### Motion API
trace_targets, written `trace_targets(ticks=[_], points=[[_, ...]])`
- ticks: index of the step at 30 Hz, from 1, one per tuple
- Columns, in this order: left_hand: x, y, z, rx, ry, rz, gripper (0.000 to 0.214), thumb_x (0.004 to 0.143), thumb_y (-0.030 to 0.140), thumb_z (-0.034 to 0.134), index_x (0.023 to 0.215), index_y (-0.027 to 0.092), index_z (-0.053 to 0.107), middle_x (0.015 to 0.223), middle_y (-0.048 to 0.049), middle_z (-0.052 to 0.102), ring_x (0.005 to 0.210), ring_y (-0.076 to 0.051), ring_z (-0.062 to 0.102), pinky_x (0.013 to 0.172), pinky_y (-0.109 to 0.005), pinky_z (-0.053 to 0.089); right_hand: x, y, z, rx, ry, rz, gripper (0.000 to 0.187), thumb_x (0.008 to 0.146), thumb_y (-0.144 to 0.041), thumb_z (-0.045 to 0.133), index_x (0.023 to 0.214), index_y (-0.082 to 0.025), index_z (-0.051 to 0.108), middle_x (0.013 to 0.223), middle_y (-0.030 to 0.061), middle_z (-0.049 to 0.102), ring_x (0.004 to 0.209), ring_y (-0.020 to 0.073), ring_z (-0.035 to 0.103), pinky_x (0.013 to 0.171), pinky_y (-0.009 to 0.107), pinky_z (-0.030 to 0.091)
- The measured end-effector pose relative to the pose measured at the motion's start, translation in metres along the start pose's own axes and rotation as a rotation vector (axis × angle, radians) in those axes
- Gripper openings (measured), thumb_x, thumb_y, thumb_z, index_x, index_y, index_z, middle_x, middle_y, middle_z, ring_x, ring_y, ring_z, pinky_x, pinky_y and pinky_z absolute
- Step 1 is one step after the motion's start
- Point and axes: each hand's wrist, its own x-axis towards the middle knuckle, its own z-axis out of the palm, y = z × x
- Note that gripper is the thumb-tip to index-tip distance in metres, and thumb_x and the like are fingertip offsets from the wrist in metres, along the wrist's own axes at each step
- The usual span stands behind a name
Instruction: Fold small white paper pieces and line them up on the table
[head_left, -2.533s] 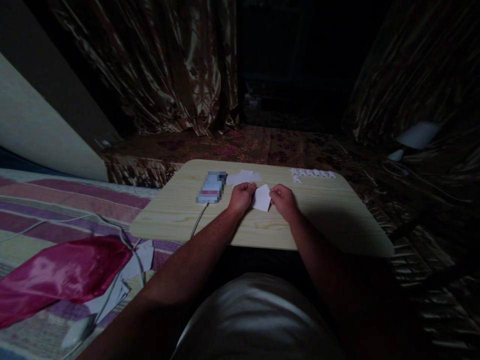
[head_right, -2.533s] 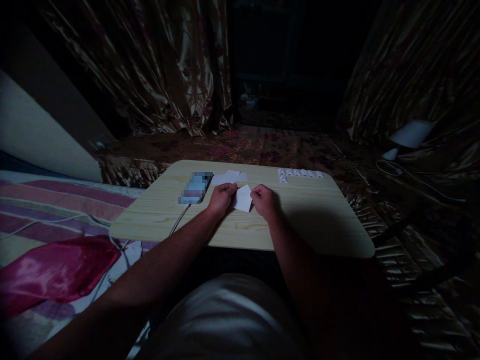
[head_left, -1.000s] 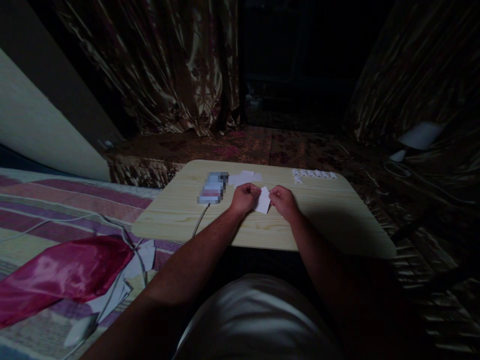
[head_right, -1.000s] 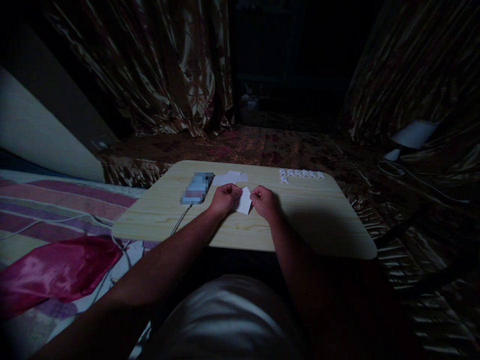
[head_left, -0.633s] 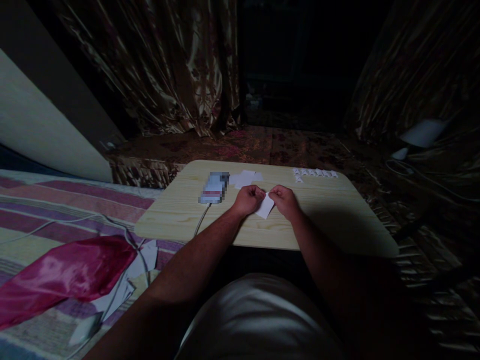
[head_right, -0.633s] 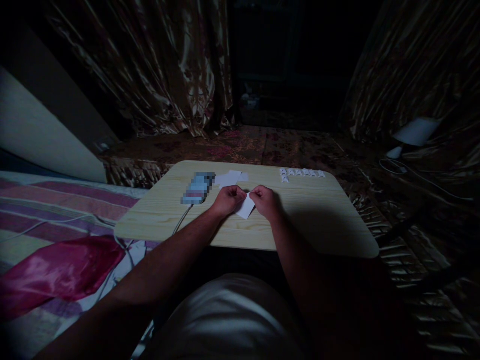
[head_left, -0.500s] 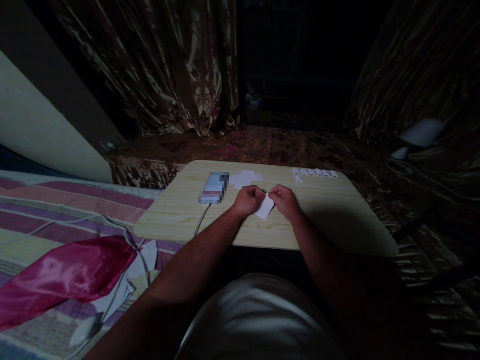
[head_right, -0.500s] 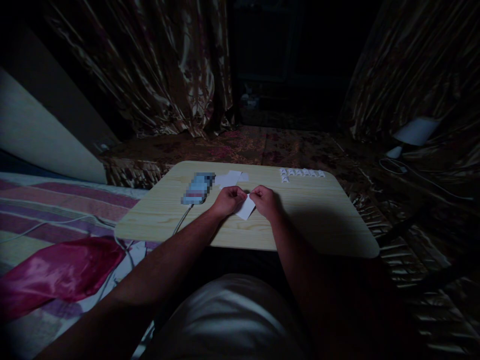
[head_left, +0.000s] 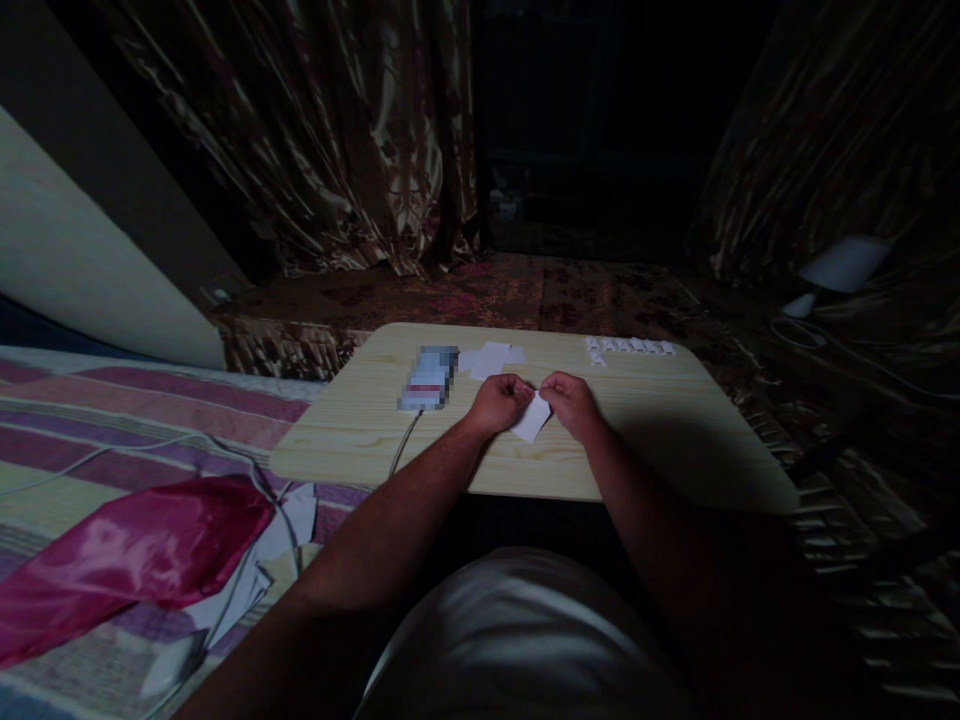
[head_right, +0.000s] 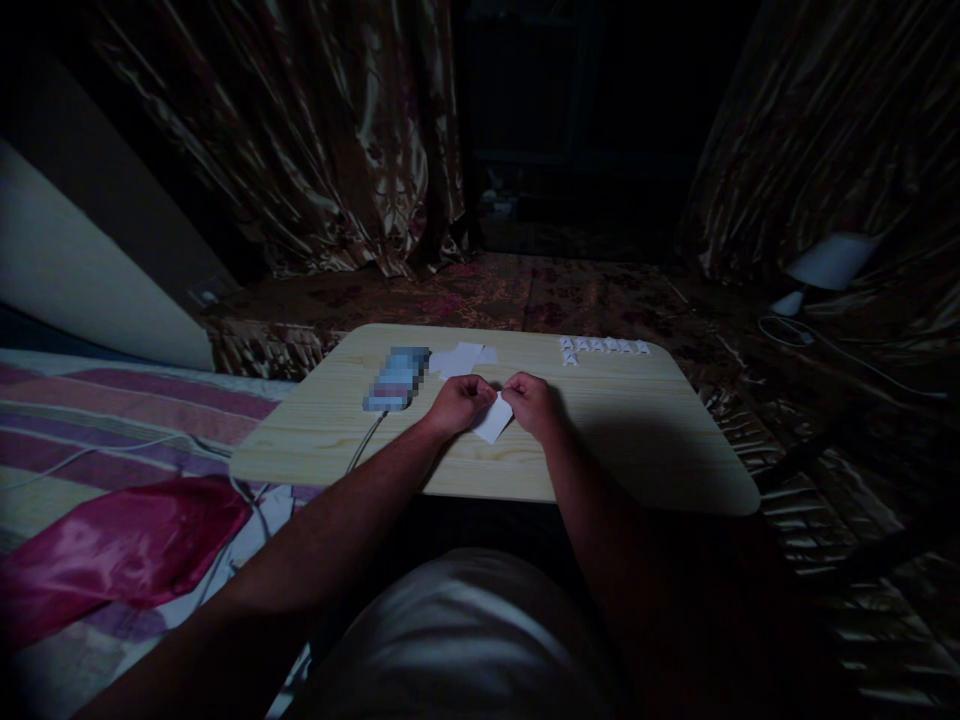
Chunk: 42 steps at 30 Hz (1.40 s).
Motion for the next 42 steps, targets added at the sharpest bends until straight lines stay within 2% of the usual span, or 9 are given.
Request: trace_targets(ticks=[9, 15, 21, 28, 36, 42], points=[[0.003, -0.001, 0.000, -0.027, 0.022, -0.001, 0.026, 0.067, 0.039, 0.070, 0.069, 0.014, 0.065, 0.064, -0.0012, 0.062, 0.055, -0.010, 0.048, 0.054, -0.023, 0.037, 0.004, 0.008, -0.002, 0.031, 0.058, 0.014, 0.011, 0.067, -0.032, 0.060, 0.068, -0.021, 0.057, 0.056, -0.0037, 0.056, 0.052, 0.0134, 0.049, 0.049, 0.025, 0.037], [0.001, 0.002, -0.001, -0.072, 0.005, -0.031, 0.028, 0.065, 0.039, 0.073, 0.070, 0.013, 0.065, 0.064, -0.0009, 0.061, 0.054, -0.009, 0.047, 0.053, -0.023, 0.036, 0.003, 0.006, 0.000, 0.027, 0.034, 0.017, 0.012, 0.067, -0.032, 0.062, 0.068, -0.021, 0.058, 0.055, -0.0041, 0.055, 0.050, 0.0130, 0.049, 0.048, 0.025, 0.035], [0.002, 0.000, -0.001, -0.035, -0.023, -0.002, 0.025, 0.067, 0.037, 0.070, 0.070, 0.013, 0.065, 0.063, -0.0009, 0.060, 0.054, -0.009, 0.047, 0.054, -0.023, 0.036, 0.002, 0.006, -0.001, 0.016, -0.008, -0.003, 0.012, 0.068, -0.030, 0.064, 0.067, -0.020, 0.058, 0.058, -0.0037, 0.057, 0.052, 0.0124, 0.049, 0.049, 0.024, 0.036], [0.002, -0.002, -0.001, -0.009, -0.009, 0.023, 0.025, 0.068, 0.038, 0.069, 0.069, 0.013, 0.065, 0.062, -0.0010, 0.061, 0.054, -0.009, 0.047, 0.054, -0.023, 0.037, 0.000, -0.001, -0.001, 0.089, -0.035, 0.014, 0.015, 0.066, -0.031, 0.067, 0.067, -0.019, 0.059, 0.057, -0.0025, 0.059, 0.051, 0.0126, 0.051, 0.049, 0.025, 0.038], [0.005, -0.004, -0.001, -0.045, 0.043, -0.004, 0.024, 0.067, 0.037, 0.069, 0.069, 0.014, 0.065, 0.062, -0.0008, 0.061, 0.053, -0.009, 0.047, 0.053, -0.023, 0.037, 0.000, -0.001, -0.001, 0.071, 0.042, 0.035, 0.018, 0.065, -0.034, 0.072, 0.069, -0.019, 0.062, 0.057, -0.0011, 0.061, 0.052, 0.0139, 0.054, 0.050, 0.026, 0.041], [0.005, -0.003, -0.001, -0.048, 0.059, -0.020, 0.023, 0.066, 0.037, 0.068, 0.068, 0.014, 0.064, 0.063, -0.0009, 0.062, 0.055, -0.010, 0.049, 0.054, -0.024, 0.038, 0.001, -0.001, -0.002, 0.128, 0.026, 0.025, 0.018, 0.066, -0.033, 0.072, 0.067, -0.019, 0.060, 0.054, -0.0024, 0.059, 0.050, 0.0123, 0.051, 0.050, 0.025, 0.039]])
